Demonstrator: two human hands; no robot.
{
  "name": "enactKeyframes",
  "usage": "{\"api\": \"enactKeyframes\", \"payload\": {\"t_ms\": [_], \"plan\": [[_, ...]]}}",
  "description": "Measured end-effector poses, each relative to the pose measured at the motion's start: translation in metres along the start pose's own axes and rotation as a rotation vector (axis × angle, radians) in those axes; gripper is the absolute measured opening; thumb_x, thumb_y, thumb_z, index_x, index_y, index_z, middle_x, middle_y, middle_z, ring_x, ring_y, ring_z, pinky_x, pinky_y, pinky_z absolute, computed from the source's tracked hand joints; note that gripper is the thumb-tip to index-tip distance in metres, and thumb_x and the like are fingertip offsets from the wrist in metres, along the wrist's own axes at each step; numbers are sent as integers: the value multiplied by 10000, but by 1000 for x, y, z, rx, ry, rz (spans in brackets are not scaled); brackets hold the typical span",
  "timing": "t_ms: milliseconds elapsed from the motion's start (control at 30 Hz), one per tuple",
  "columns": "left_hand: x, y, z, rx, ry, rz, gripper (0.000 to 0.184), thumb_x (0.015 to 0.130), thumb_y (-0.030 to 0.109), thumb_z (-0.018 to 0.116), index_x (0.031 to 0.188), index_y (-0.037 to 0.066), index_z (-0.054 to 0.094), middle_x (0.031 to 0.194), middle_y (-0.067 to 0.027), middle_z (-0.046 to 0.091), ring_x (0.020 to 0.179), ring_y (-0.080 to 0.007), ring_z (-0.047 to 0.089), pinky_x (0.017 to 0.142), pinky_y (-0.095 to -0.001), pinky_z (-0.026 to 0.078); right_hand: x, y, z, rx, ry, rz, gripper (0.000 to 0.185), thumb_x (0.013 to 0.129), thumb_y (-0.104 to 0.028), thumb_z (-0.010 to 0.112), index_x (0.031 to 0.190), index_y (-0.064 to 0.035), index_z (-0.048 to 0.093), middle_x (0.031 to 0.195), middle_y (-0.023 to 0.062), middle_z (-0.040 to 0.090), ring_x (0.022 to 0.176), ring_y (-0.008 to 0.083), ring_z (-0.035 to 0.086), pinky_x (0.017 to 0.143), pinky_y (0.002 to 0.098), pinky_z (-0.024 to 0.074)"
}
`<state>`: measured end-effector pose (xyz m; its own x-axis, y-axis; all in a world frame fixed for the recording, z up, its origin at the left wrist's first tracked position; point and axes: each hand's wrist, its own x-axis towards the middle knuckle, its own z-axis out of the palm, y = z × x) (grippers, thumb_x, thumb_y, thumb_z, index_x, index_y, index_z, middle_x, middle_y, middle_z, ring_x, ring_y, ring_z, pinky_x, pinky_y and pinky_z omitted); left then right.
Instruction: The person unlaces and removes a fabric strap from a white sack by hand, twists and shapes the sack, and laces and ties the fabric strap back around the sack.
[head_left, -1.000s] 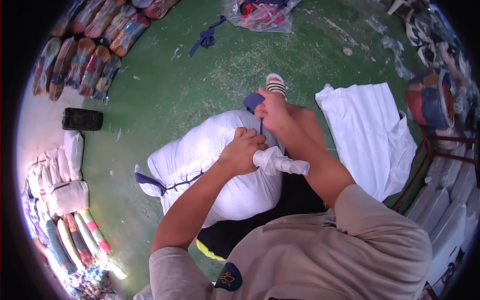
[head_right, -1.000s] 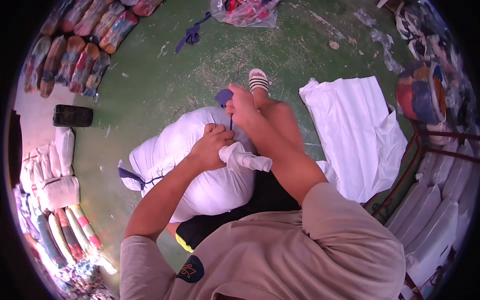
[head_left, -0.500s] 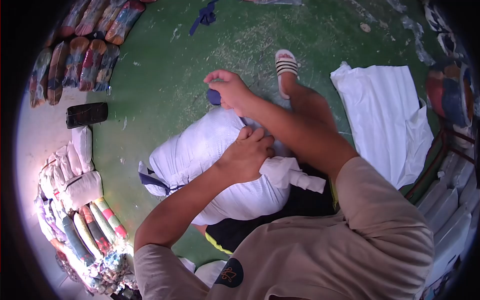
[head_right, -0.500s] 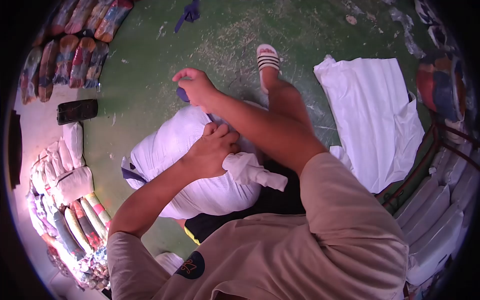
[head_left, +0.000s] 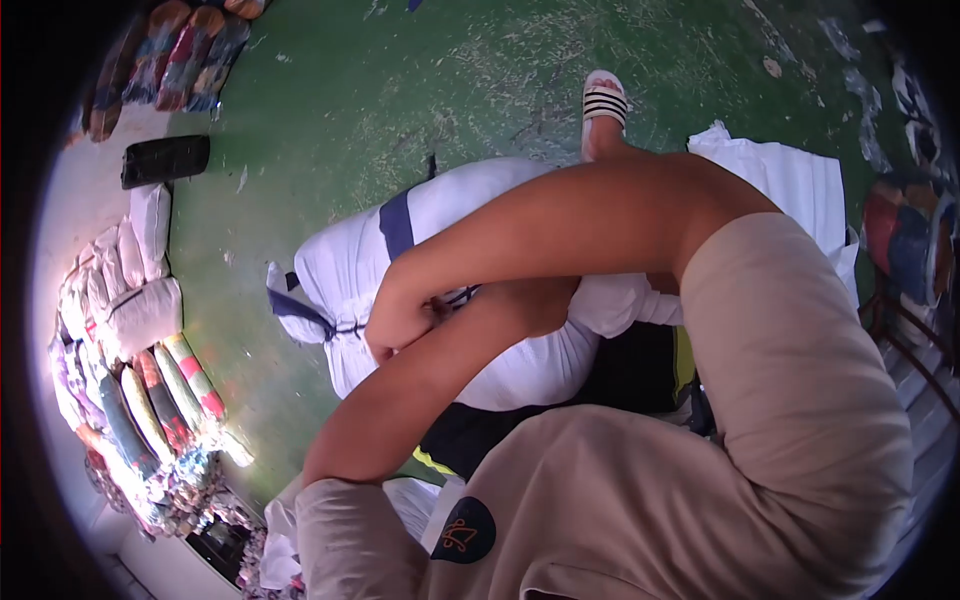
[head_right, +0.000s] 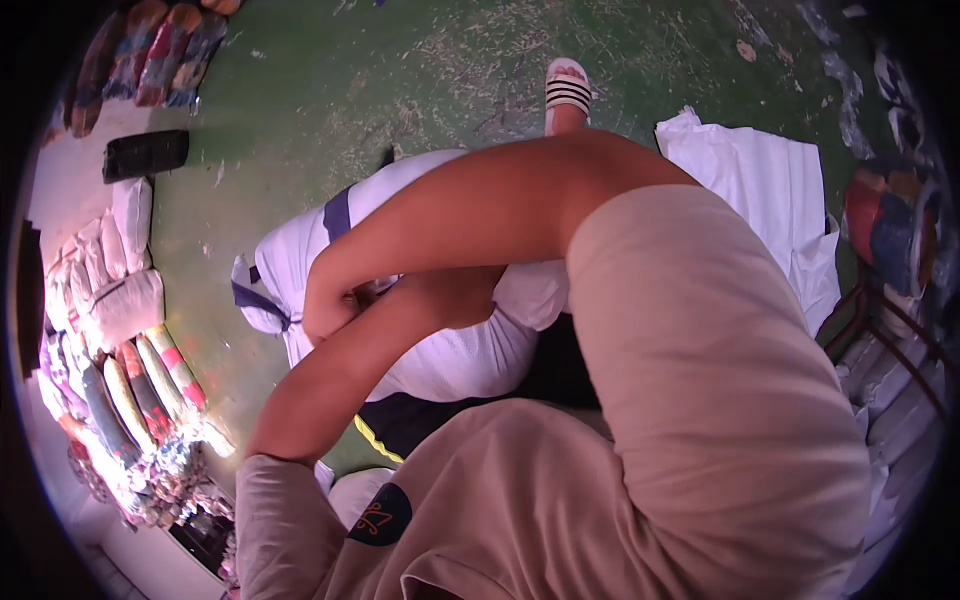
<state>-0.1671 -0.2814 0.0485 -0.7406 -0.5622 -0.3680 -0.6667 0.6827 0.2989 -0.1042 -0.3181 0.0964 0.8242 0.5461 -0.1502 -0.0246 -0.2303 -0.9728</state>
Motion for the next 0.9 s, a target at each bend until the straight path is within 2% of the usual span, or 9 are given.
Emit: {"api": "enactKeyframes", "payload": {"t_ms": [133,167,467,500,633,800,833,867,900], "plan": [[2,-9,10,-39,-7,-179,264,869,277,610,1001,82,729,1015,-122,673,1081,-261,549,984,-380,374,11,-43,19,-39,-91,-11,296,821,-73,506,1014,-71,731,761,73,601,617,194,526,545,342,431],[-4,-9,14,-50,-1,-228,270,879,281,607,1008,78,731,1021,-126,677,1090,-260,554,986,-381,380,16,-42,-20,-52,-120,-10,295,830,-92,504,1021,-71,728,777,75,607,627,197,533,558,346,437],[-7,7,42,-134,44,-539,338,972,319,588,1063,35,747,1083,-155,708,1169,-252,601,1010,-391,433,74,-175,87,-144,-266,51,334,911,-262,484,1082,-71,698,918,87,657,725,222,596,672,381,491],[-7,2,44,-130,61,-545,338,972,319,588,1063,35,747,1083,-155,708,1169,-252,601,1010,-391,433,94,-193,104,-154,-279,57,343,920,-281,481,1088,-71,695,934,88,663,736,225,603,685,384,497],[-4,-17,49,-195,122,-268,261,949,246,594,1019,50,751,1092,-170,716,1138,-239,613,994,-418,446,148,-232,126,-177,-351,88,388,957,-356,472,1115,-71,682,997,93,685,779,236,631,736,400,522],[-13,33,43,-206,132,-293,290,937,289,583,1046,70,739,1096,-140,722,1115,-260,612,965,-441,447,187,-236,125,-119,-461,138,441,993,-432,463,1142,-71,669,1059,99,708,822,247,659,787,415,546],[6,-2,17,-201,119,-290,298,934,299,580,1052,75,736,1097,-132,723,1109,-265,612,958,-446,447,222,-238,112,-143,-384,142,406,968,-398,494,1119,-69,678,1045,98,711,826,252,660,781,408,544],[20,2,8,-190,104,-284,306,931,310,578,1059,80,732,1098,-125,725,1103,-270,611,951,-452,447,163,-208,55,-171,-299,146,372,943,-364,526,1096,-66,687,1030,98,714,830,256,662,775,400,543],[17,4,4,-172,91,-277,314,928,321,575,1066,85,729,1099,-117,726,1098,-276,611,943,-458,448,89,-206,76,-204,-212,154,339,918,-330,557,1073,-63,696,1016,97,716,834,261,663,769,392,541]]}}
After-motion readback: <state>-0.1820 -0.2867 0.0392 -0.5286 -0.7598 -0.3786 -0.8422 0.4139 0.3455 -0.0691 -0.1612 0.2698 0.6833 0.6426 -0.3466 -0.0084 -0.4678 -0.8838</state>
